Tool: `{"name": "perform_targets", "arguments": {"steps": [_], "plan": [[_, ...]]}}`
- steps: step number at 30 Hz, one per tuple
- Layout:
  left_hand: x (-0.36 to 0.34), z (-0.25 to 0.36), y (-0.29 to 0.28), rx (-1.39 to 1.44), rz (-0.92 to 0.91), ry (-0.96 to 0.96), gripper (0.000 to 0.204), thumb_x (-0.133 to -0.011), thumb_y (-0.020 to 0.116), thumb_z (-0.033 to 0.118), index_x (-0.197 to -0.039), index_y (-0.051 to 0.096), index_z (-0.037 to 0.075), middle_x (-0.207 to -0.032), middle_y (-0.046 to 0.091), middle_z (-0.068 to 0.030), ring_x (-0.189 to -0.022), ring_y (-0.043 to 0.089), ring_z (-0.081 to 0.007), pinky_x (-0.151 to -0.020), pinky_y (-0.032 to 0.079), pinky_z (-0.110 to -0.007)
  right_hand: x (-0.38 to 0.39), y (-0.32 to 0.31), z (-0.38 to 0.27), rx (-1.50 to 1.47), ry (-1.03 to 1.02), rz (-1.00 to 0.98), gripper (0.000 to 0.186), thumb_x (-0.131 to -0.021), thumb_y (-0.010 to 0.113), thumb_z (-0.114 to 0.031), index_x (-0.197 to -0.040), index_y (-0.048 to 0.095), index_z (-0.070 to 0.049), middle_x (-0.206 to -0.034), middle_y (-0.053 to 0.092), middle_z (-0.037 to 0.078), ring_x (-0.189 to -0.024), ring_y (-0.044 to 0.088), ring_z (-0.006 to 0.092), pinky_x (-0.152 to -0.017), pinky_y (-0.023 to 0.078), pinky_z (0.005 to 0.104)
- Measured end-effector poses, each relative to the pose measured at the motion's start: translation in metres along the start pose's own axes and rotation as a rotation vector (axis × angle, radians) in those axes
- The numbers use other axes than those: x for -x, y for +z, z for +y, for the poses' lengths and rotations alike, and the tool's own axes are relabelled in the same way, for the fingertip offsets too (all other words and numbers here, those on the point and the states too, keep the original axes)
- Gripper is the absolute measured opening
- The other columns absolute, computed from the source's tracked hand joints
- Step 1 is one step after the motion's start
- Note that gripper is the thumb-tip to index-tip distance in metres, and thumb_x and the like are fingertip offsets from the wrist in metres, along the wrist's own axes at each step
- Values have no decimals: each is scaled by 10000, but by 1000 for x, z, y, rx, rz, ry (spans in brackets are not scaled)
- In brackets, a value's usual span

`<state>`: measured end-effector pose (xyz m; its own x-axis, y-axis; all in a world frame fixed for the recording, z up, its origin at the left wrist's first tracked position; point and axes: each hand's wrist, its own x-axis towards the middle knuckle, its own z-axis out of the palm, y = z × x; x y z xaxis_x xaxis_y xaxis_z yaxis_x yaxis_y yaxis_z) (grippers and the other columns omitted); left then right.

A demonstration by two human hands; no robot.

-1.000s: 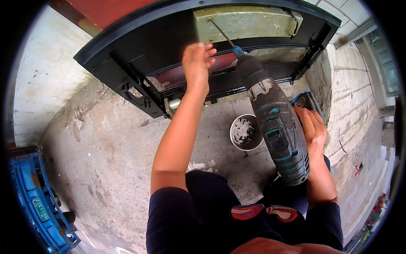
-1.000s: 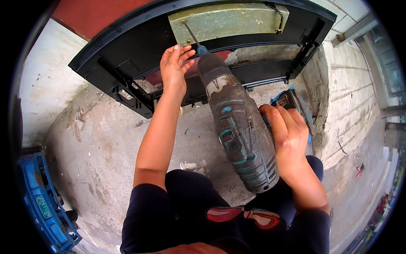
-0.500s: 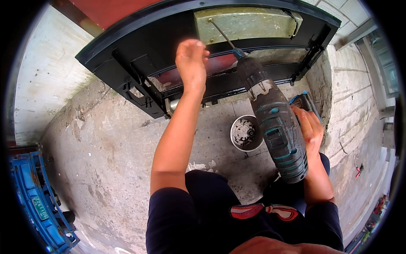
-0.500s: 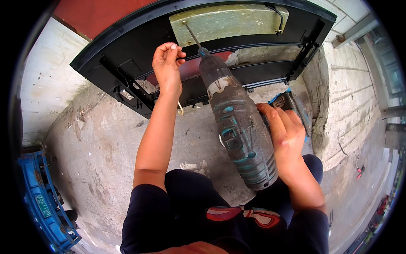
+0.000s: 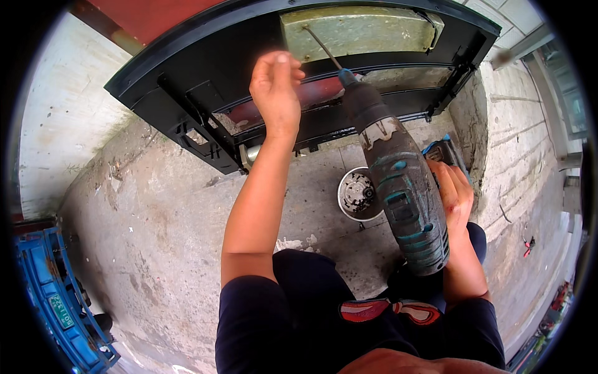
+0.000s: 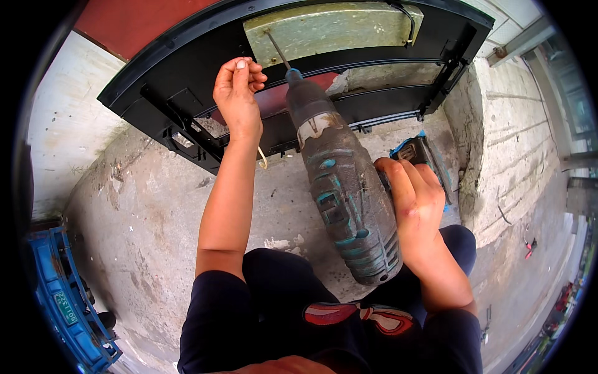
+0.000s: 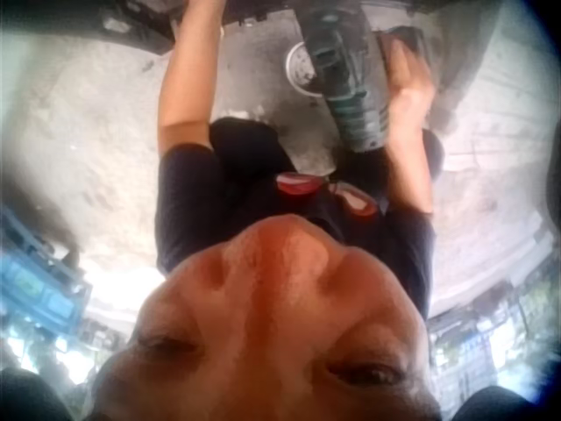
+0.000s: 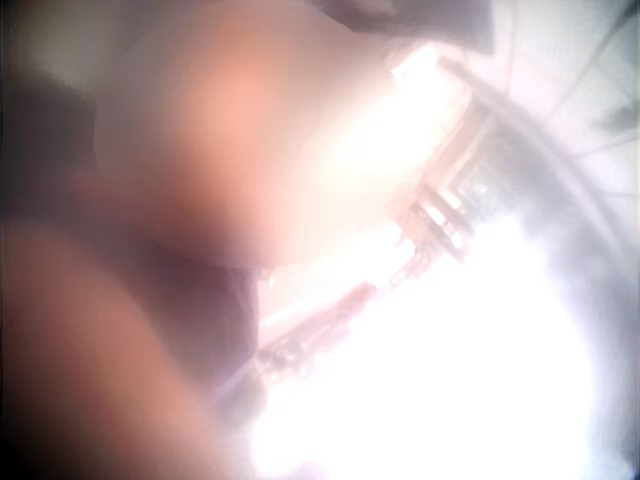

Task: The person uses a cordless drill and a screwdriver to remove screws and detach metal brackets from a black metal frame. They collect the removed screws in a metal bowl and place the detached parts on the ground.

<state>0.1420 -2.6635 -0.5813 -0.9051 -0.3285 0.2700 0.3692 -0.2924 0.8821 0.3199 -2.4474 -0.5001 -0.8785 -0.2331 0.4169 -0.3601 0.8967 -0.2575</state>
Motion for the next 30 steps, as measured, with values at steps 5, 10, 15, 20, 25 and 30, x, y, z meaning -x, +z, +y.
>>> {"name": "perform_targets", "arguments": {"steps": [5, 10, 15, 20, 25, 30], "plan": [[-4, -1, -3, -172, -4, 113, 117, -891, 612, 82, -986, 598, 15, -858, 638, -48, -713, 587, -95, -621, 478, -225, 1, 2, 0, -90, 1, 10, 298, -672, 696, -120, -920, 624, 30, -820, 643, 143, -704, 610, 309, -642, 484, 370], [-18, 0, 3, -490, -27, 365, 212, -834, 661, 26, -1039, 610, 8, -909, 637, -47, -754, 592, -96, -670, 510, -241, 4, 4, 2, -93, -4, 72, 284, -656, 707, -97, -906, 627, 11, -806, 642, 114, -705, 611, 284, -646, 479, 355], [-31, 11, 9, -861, -63, 640, 266, -766, 699, 42, -1025, 645, 65, -930, 618, -36, -696, 579, -106, -629, 497, -246, 20, 8, 21, -149, -11, 92, 363, -607, 734, -140, -906, 632, 39, -832, 667, 141, -670, 620, 284, -617, 480, 352], [-29, 7, 13, -1041, -68, 764, 275, -745, 708, 60, -1014, 657, 90, -927, 606, -36, -672, 571, -124, -606, 489, -261, 38, 9, 46, -243, 90, 5, 310, -661, 730, -125, -931, 642, 0, -851, 662, 109, -719, 622, 269, -652, 481, 348], [-20, -5, -1, -807, -34, 556, 193, -808, 674, 69, -999, 648, 52, -878, 620, -27, -658, 564, -95, -601, 477, -231, 55, -12, 59, 124, -68, -110, 342, -798, 690, -136, -1136, 635, -115, -1073, 635, 145, -984, 598, 342, -860, 476, 423], [7, -16, -5, -303, -47, -258, 173, -909, 569, 172, -894, 575, 0, -806, 654, -102, -636, 620, -161, -568, 480, -263, 51, 4, 63, -822, 567, -141, 283, -771, 676, -83, -1040, 623, -13, -925, 651, 86, -817, 618, 207, -741, 497, 314]]}}
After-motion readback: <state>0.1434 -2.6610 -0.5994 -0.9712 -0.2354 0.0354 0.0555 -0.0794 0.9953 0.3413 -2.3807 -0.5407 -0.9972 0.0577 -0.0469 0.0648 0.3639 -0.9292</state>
